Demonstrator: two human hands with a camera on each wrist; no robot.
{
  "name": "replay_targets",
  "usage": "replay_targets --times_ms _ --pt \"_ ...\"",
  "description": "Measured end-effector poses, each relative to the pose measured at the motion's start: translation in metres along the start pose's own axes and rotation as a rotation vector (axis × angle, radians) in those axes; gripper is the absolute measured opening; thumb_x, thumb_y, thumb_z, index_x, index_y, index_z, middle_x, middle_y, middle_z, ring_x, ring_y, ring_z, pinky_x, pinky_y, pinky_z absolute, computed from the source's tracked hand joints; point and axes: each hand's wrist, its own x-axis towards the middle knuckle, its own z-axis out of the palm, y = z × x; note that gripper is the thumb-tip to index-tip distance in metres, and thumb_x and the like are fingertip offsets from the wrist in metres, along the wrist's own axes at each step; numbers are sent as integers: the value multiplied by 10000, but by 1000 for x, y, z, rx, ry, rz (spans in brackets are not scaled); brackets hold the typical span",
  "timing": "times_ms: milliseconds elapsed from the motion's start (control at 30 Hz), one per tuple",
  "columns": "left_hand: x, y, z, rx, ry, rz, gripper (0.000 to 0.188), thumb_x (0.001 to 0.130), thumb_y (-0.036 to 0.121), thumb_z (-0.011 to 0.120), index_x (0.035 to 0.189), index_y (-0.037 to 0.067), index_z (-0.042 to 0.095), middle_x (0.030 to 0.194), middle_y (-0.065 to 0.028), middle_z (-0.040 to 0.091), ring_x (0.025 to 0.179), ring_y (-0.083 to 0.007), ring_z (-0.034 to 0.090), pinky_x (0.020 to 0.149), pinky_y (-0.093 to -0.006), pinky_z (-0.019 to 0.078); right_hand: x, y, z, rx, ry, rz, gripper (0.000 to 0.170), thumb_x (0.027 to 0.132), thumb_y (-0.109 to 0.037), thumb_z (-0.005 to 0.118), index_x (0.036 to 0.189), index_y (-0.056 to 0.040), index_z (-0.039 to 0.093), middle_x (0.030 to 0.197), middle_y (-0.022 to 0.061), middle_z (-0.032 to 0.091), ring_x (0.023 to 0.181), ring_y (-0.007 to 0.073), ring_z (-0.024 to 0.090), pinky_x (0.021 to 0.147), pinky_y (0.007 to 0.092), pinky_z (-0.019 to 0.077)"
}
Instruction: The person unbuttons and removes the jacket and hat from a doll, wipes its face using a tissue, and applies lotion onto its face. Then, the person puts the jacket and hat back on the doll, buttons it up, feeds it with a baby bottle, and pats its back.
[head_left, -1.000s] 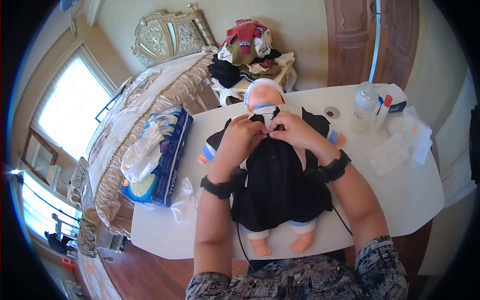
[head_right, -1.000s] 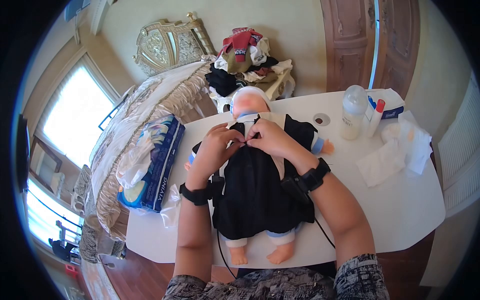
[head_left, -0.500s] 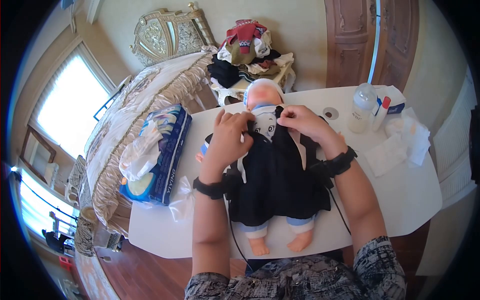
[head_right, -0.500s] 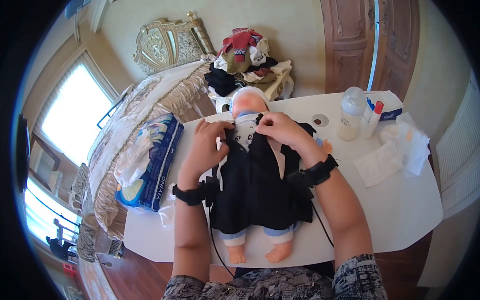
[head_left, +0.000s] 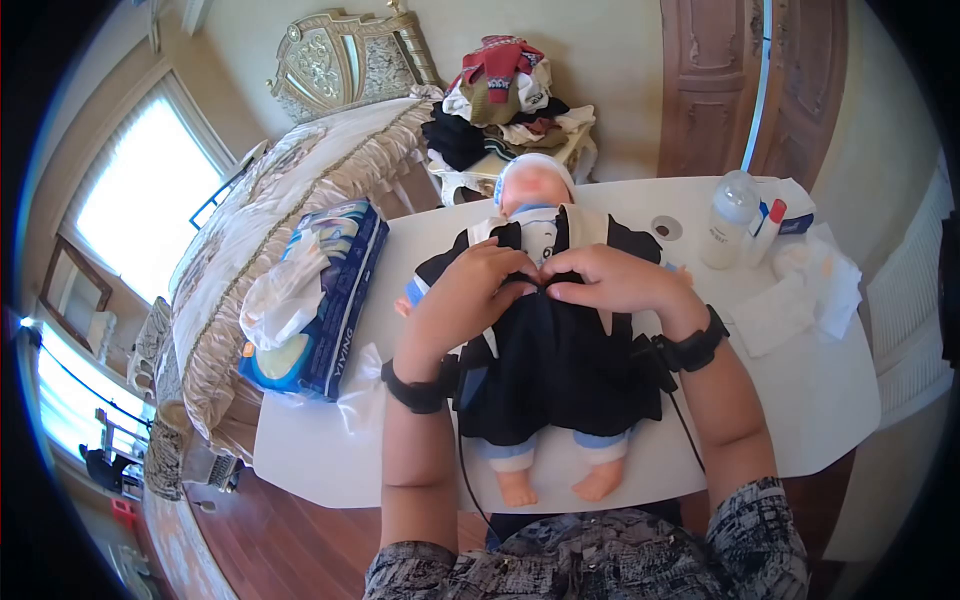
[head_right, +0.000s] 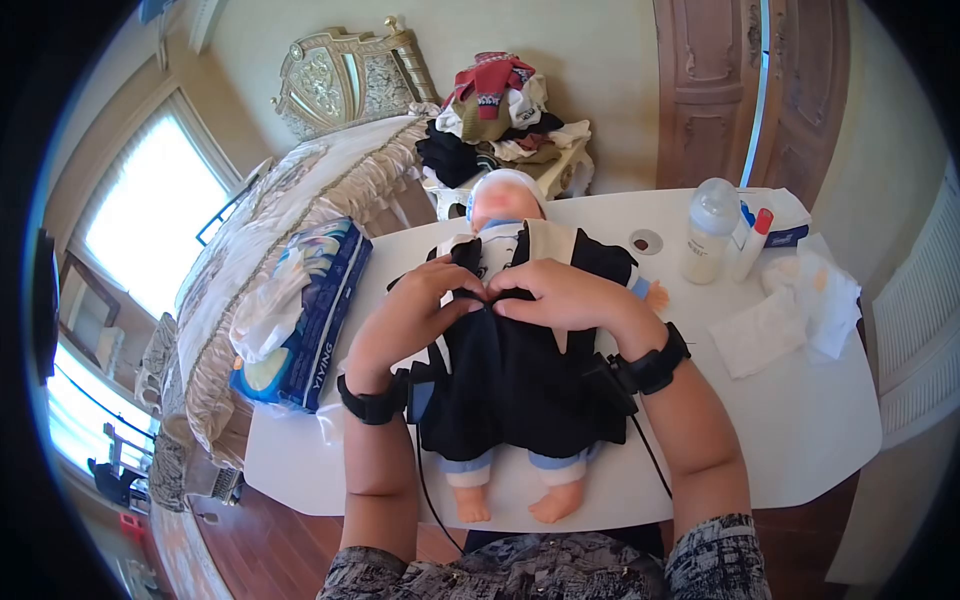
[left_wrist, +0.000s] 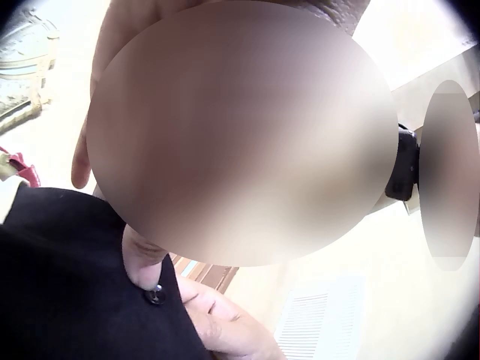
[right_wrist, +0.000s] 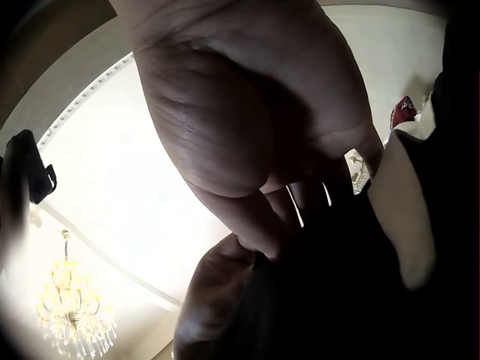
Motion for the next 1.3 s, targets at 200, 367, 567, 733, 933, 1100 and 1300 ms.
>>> replay_targets --times_ms 200,367,567,733,933,1100,1300 --pt "2 5 4 9 137 7 186 764 35 702 945 25 657 900 -122 657 891 -325 607 831 -393 466 4 12 3 117 107 -14 175 883 -172 644 957 -14 643 857 79 666 810 153 615 769 291 476" --pt "1 11 3 3 146 -17 210 761 55 726 953 21 647 903 -129 654 884 -334 608 804 -394 474 4 15 10 168 222 -27 162 855 -166 667 918 -17 650 804 59 660 741 132 592 718 277 470" --pt "-1 9 2 37 110 34 206 751 44 722 935 33 632 898 -124 649 865 -325 611 784 -391 474 3 6 15 107 232 34 153 827 -161 679 868 -14 662 753 63 658 712 141 600 696 279 474" --pt "-2 8 7 149 160 114 178 743 23 707 897 44 621 857 -115 645 840 -313 623 836 -395 490 4 9 15 123 175 64 140 857 -138 660 892 -3 661 824 44 665 789 98 589 752 251 463" --pt "-1 5 14 195 241 156 162 751 20 701 886 45 618 816 -107 650 864 -326 654 979 -402 494 5 14 14 279 159 142 144 896 -131 628 895 10 659 862 18 658 832 67 571 785 230 448" --pt "-2 6 16 241 257 161 183 738 20 707 893 52 616 846 -102 654 891 -329 658 880 -399 532 6 19 17 496 194 195 119 893 -122 618 882 -10 657 855 -5 638 813 59 560 774 222 436" --pt "-1 15 21 310 228 110 247 694 16 710 908 66 596 871 -79 641 823 -301 664 711 -380 531 8 26 19 729 240 234 103 878 -121 606 875 -33 661 856 -18 636 822 57 563 785 212 420"
